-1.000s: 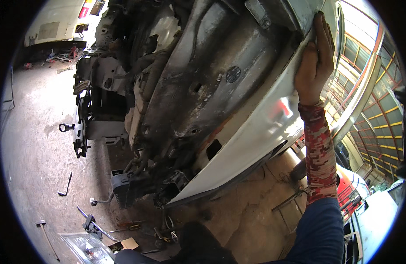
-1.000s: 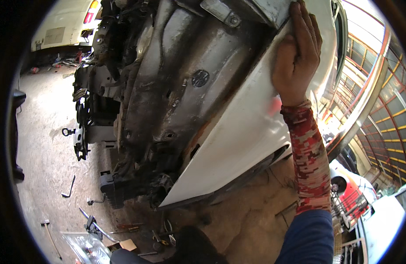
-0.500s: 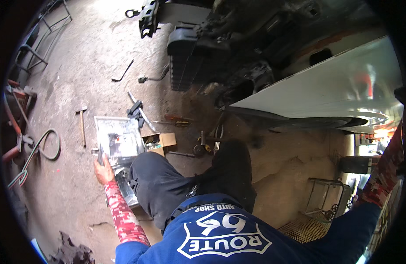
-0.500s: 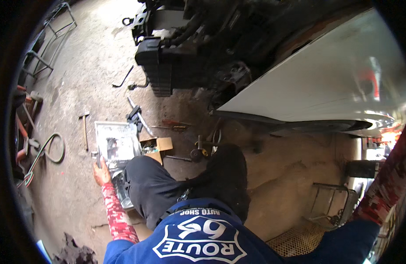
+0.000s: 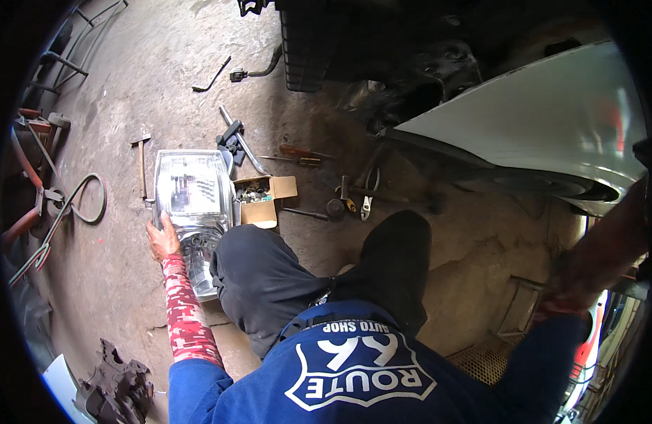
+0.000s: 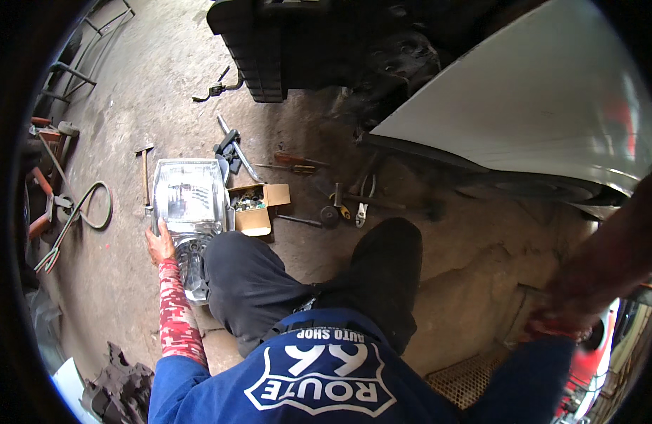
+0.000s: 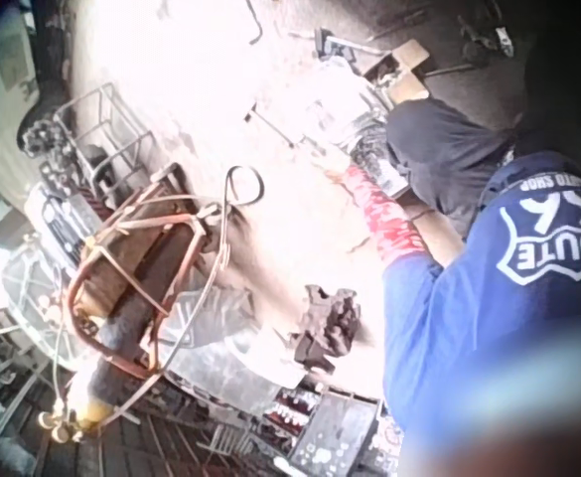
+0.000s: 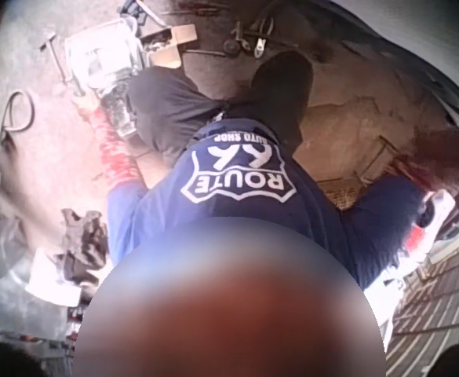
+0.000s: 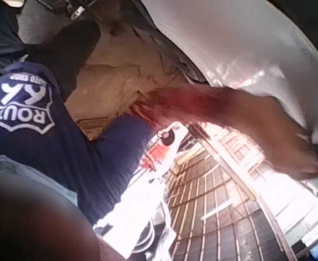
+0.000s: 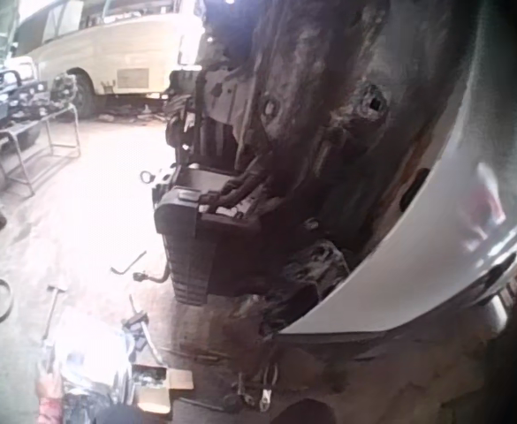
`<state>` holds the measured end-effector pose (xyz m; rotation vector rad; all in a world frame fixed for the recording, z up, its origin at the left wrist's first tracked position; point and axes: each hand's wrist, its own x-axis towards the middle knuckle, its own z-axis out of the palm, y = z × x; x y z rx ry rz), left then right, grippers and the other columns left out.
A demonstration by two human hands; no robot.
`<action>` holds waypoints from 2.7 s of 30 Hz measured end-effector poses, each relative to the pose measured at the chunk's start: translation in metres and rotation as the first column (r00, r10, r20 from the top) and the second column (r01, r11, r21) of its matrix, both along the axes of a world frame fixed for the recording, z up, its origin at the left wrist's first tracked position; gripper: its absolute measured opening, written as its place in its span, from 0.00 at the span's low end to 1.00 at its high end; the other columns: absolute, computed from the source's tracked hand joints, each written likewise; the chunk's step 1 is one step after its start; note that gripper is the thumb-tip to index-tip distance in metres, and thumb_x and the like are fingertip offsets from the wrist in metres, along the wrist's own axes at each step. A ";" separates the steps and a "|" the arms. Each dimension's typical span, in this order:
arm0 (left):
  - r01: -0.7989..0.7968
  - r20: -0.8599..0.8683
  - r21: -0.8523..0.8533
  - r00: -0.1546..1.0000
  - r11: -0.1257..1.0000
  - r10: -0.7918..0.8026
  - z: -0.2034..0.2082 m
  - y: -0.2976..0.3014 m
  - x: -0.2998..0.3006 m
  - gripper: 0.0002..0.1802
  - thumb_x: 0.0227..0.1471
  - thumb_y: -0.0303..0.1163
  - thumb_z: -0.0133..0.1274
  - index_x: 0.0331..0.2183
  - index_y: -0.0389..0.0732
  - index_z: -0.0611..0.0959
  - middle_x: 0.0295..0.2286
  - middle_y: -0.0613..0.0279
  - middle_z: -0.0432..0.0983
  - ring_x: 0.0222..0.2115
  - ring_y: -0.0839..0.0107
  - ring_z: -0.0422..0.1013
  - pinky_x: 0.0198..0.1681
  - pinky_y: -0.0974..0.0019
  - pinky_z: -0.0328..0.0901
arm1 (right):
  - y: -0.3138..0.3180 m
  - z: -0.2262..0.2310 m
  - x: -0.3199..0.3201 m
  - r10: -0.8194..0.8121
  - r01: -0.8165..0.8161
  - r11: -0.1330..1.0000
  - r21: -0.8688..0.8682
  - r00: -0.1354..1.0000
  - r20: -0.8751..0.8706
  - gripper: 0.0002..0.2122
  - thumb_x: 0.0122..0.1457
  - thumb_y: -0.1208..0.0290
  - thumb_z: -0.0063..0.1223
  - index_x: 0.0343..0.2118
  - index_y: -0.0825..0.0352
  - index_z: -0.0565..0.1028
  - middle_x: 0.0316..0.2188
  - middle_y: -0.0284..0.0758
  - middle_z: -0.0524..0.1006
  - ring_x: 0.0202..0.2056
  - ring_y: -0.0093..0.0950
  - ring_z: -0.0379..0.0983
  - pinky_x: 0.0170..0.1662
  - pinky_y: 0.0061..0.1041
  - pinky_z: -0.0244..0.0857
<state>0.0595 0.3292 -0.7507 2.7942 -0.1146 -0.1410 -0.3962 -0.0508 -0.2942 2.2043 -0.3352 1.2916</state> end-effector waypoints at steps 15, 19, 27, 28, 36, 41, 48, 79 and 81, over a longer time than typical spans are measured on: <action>-0.014 -0.050 -0.112 0.999 0.994 0.009 -0.063 0.046 0.060 0.42 0.55 0.65 0.48 0.58 0.42 0.71 0.53 0.41 0.72 0.54 0.45 0.68 0.57 0.49 0.61 | 0.028 -0.565 -0.001 0.275 0.705 -0.141 0.695 0.702 -0.657 0.30 0.55 0.60 0.60 0.59 0.69 0.68 0.57 0.51 0.70 0.59 0.45 0.65 0.61 0.40 0.60; -0.039 -0.055 -0.088 0.998 0.995 0.034 -0.077 0.053 0.068 0.42 0.56 0.65 0.45 0.60 0.41 0.70 0.56 0.43 0.69 0.57 0.46 0.65 0.60 0.48 0.58 | 0.037 -0.590 -0.010 0.288 0.701 -0.165 0.694 0.707 -0.646 0.34 0.55 0.60 0.59 0.63 0.67 0.62 0.63 0.50 0.62 0.62 0.45 0.62 0.63 0.39 0.58; -0.075 -0.146 -0.079 0.987 0.994 0.063 -0.095 0.060 0.081 0.44 0.57 0.65 0.43 0.63 0.43 0.65 0.60 0.45 0.64 0.61 0.47 0.60 0.62 0.43 0.53 | 0.032 -0.561 0.009 0.257 0.836 -0.254 0.487 0.544 -0.799 0.35 0.52 0.62 0.62 0.62 0.63 0.61 0.62 0.42 0.64 0.60 0.47 0.64 0.60 0.43 0.62; -0.089 -0.142 -0.056 0.987 0.994 0.080 -0.092 0.058 0.077 0.44 0.57 0.65 0.43 0.63 0.43 0.65 0.60 0.45 0.64 0.61 0.47 0.60 0.62 0.43 0.54 | 0.030 -0.560 0.007 0.231 0.843 -0.280 0.460 0.524 -0.820 0.34 0.51 0.62 0.63 0.61 0.62 0.62 0.61 0.42 0.65 0.59 0.46 0.65 0.60 0.43 0.63; -0.006 0.289 0.036 0.957 0.999 -0.004 -0.091 0.056 0.001 0.38 0.60 0.58 0.44 0.62 0.43 0.65 0.59 0.44 0.62 0.61 0.46 0.57 0.63 0.43 0.50 | 0.044 -0.627 -0.018 0.241 0.932 -0.217 0.290 0.339 -0.909 0.21 0.52 0.55 0.59 0.44 0.67 0.79 0.45 0.47 0.79 0.48 0.49 0.75 0.50 0.46 0.70; -0.181 0.241 -0.208 0.943 0.961 0.230 -0.094 0.056 -0.040 0.31 0.59 0.48 0.51 0.57 0.39 0.71 0.57 0.41 0.64 0.59 0.44 0.58 0.63 0.45 0.53 | 0.069 -0.608 0.008 0.015 0.684 -0.337 0.647 0.691 -0.723 0.21 0.54 0.55 0.54 0.41 0.70 0.79 0.40 0.56 0.79 0.45 0.54 0.75 0.49 0.47 0.70; 0.231 -0.003 -0.687 0.947 0.689 -0.320 0.095 -0.034 -0.091 0.14 0.60 0.32 0.49 0.31 0.31 0.82 0.27 0.59 0.78 0.29 0.70 0.70 0.35 0.65 0.65 | 0.133 -0.398 0.109 0.268 0.099 -0.426 0.899 0.963 0.021 0.18 0.59 0.56 0.55 0.38 0.70 0.77 0.31 0.47 0.79 0.35 0.40 0.78 0.40 0.38 0.69; 0.986 0.962 -0.117 0.082 -0.121 -0.259 0.620 -0.256 -0.222 0.12 0.58 0.30 0.50 0.41 0.33 0.72 0.24 0.42 0.72 0.25 0.43 0.73 0.26 0.50 0.65 | -0.012 0.308 0.061 0.079 -0.079 0.982 -0.170 0.997 -0.008 0.25 0.54 0.67 0.62 0.58 0.48 0.72 0.67 0.32 0.60 0.69 0.33 0.51 0.68 0.48 0.44; 0.987 0.970 -0.113 0.084 -0.118 -0.229 0.621 -0.263 -0.224 0.12 0.59 0.30 0.50 0.41 0.33 0.72 0.23 0.41 0.72 0.24 0.41 0.73 0.26 0.50 0.65 | -0.015 0.308 0.060 0.090 -0.091 0.980 -0.175 0.996 -0.009 0.25 0.54 0.66 0.62 0.57 0.48 0.73 0.67 0.32 0.59 0.69 0.33 0.51 0.69 0.47 0.44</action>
